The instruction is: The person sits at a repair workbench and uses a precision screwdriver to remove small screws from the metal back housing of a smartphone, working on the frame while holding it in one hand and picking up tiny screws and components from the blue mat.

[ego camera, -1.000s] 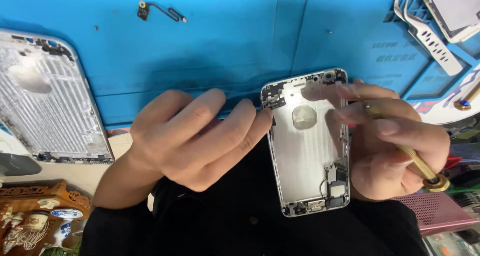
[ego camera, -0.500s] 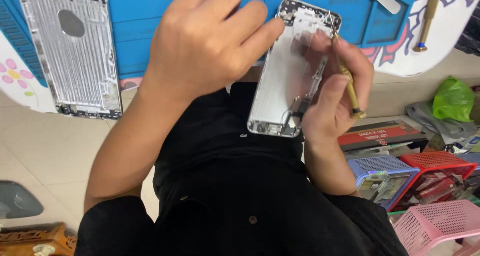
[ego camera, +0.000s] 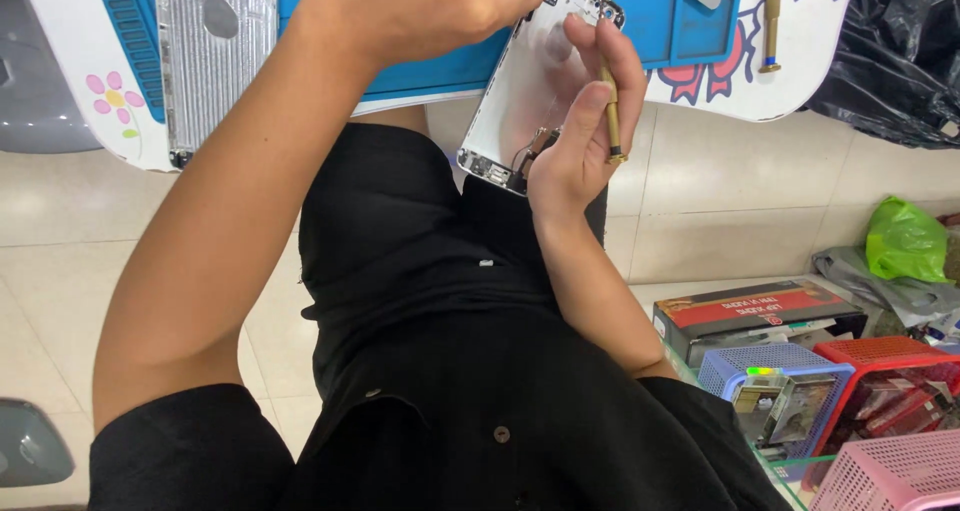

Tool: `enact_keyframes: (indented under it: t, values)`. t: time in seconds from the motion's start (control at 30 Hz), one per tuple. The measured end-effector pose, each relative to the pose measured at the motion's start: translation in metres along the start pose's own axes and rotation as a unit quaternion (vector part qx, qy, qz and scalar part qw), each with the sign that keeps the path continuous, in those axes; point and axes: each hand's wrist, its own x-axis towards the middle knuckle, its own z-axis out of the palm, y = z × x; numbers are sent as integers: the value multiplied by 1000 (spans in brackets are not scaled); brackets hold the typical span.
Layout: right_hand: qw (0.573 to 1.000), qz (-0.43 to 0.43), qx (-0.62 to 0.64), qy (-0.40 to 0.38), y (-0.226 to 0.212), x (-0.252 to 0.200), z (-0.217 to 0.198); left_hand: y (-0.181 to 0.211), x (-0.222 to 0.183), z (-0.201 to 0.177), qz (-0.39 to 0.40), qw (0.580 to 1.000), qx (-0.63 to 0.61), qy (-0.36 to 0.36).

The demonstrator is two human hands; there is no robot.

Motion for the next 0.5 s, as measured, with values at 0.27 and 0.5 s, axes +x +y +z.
enact_keyframes:
  t: [0.27,0.5]
  values:
    - [996,-53,-39,65,-13,-14,27,-17,0,25,62,991,-112,-47]
    - [990,-81,-84,76,-3,-25,47,-18,14,23,96,988,-70,-102]
